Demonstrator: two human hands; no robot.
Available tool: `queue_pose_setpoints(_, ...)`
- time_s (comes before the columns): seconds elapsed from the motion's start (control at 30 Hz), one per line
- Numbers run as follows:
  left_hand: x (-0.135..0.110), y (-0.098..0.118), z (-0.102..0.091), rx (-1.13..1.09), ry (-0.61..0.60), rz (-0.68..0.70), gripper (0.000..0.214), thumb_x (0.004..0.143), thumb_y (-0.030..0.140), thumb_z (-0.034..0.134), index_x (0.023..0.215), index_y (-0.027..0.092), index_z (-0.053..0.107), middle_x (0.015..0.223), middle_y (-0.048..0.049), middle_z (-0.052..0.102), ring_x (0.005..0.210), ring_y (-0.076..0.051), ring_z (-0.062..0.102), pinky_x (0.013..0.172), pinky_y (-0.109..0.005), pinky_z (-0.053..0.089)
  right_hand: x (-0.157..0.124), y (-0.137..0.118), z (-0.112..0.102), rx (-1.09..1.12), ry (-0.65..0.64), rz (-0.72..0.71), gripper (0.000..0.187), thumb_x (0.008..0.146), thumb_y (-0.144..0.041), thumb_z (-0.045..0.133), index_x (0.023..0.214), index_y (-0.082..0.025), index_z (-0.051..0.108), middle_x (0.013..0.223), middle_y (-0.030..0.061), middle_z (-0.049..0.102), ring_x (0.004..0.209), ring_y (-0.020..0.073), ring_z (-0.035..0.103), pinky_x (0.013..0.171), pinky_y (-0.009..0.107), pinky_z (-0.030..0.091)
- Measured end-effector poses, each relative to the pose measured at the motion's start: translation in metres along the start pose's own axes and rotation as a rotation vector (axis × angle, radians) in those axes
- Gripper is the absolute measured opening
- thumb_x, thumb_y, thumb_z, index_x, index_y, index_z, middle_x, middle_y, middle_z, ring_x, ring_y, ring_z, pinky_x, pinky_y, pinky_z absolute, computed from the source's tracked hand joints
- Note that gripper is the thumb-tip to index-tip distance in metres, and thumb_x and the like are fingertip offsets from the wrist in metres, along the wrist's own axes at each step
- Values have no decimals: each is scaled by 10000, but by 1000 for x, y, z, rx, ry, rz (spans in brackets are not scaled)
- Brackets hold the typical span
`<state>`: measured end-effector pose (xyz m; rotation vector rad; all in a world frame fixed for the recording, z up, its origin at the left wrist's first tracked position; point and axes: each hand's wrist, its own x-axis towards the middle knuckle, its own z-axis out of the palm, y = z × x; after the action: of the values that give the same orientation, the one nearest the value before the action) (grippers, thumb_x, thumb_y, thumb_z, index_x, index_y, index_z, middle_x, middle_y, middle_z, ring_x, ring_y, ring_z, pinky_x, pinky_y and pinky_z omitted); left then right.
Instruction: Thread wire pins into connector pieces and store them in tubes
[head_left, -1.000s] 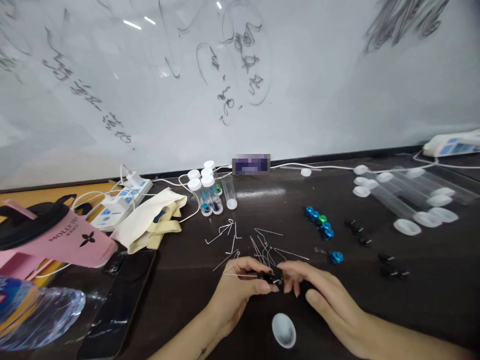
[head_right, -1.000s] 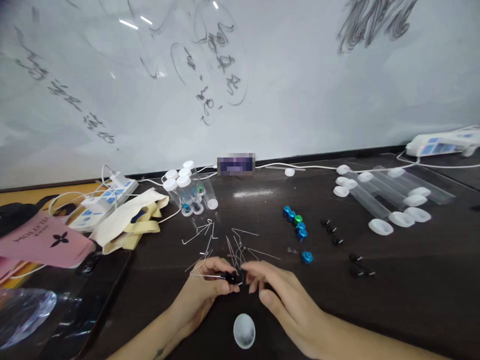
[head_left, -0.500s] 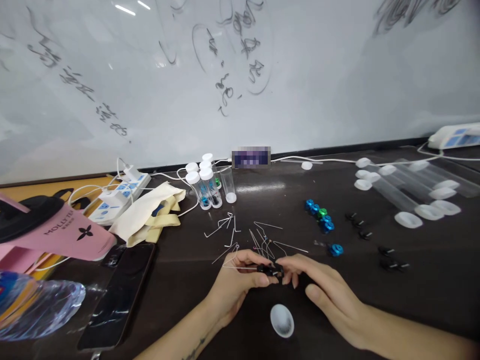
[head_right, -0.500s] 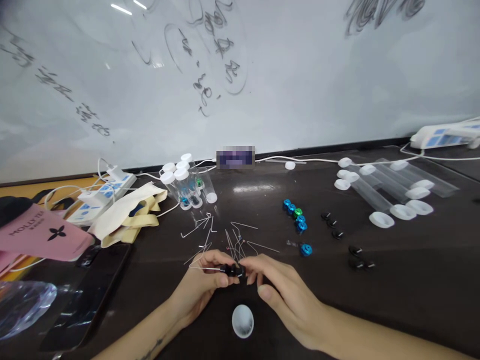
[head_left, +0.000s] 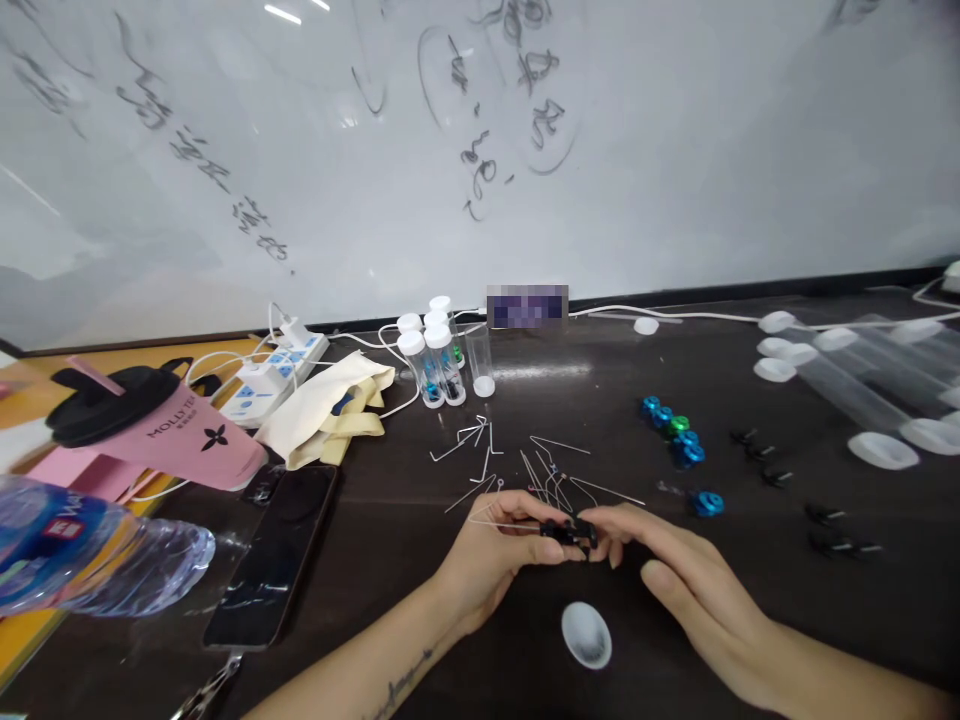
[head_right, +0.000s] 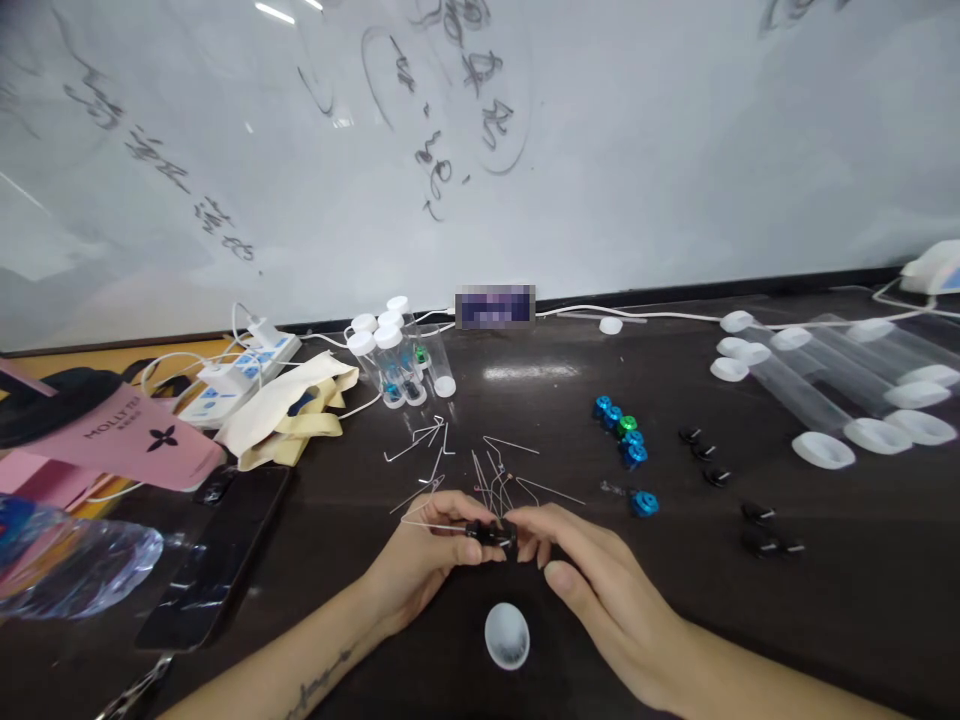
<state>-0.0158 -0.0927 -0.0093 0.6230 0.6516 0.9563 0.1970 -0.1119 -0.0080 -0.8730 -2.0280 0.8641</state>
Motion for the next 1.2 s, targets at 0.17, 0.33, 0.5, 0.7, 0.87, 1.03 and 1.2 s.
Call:
queue_pose_setpoints(0.17,0,1,1,-6,-1,-5,257,547,35,841,769,111,737,790,-60,772,699,-160,724,744,-272,575,-2,-1,-1,-9,23,16,389,1013,-443,337,1352,-299,465,1008,50,660,885,197,641,778,319,536)
queue_pose_setpoints(0.33,0,1,1,-10,3,-9,259,540,39,844,762,112,733,781,-61,771,676,-156,716,738,-281,575,0,-5,-1,-30,22,-13,368,1017,-436,332,1329,-314,483,975,35,672,861,184,655,775,305,541)
queue_pose_setpoints(0.5,0,1,2,-4,4,-15,269,528,41,850,758,113,730,769,-58,769,666,-155,712,747,-293,574,0,-3,-1,-13,18,-12,372,1015,-433,340,1320,-291,497,969,45,672,861,193,654,773,319,541)
queue_pose_setpoints(0.7,0,1,1,16,21,-20,266,536,47,849,765,108,731,799,-66,770,705,-161,718,747,-277,574,-1,-2,0,18,25,-7,378,1013,-421,350,1331,-276,495,978,60,667,873,208,651,774,337,541)
queue_pose_setpoints(0.87,-1,1,1,12,16,-20,270,532,52,855,762,113,728,773,-57,767,678,-154,716,730,-268,572,2,-5,-1,14,20,-16,347,1016,-398,355,1298,-282,521,937,46,672,834,196,656,748,319,546)
queue_pose_setpoints(1.03,-1,1,1,12,7,-19,262,538,50,847,763,113,731,764,-63,772,667,-157,725,711,-248,563,3,-4,-1,-12,37,-2,335,1011,-363,383,1308,-277,513,960,50,679,858,196,660,761,314,549)
queue_pose_setpoints(1.2,0,2,1,7,5,-18,262,529,40,845,754,111,732,760,-62,770,667,-161,726,717,-255,562,1,-3,0,-3,27,21,323,1014,-354,374,1290,-273,521,956,49,677,857,190,662,756,304,548)
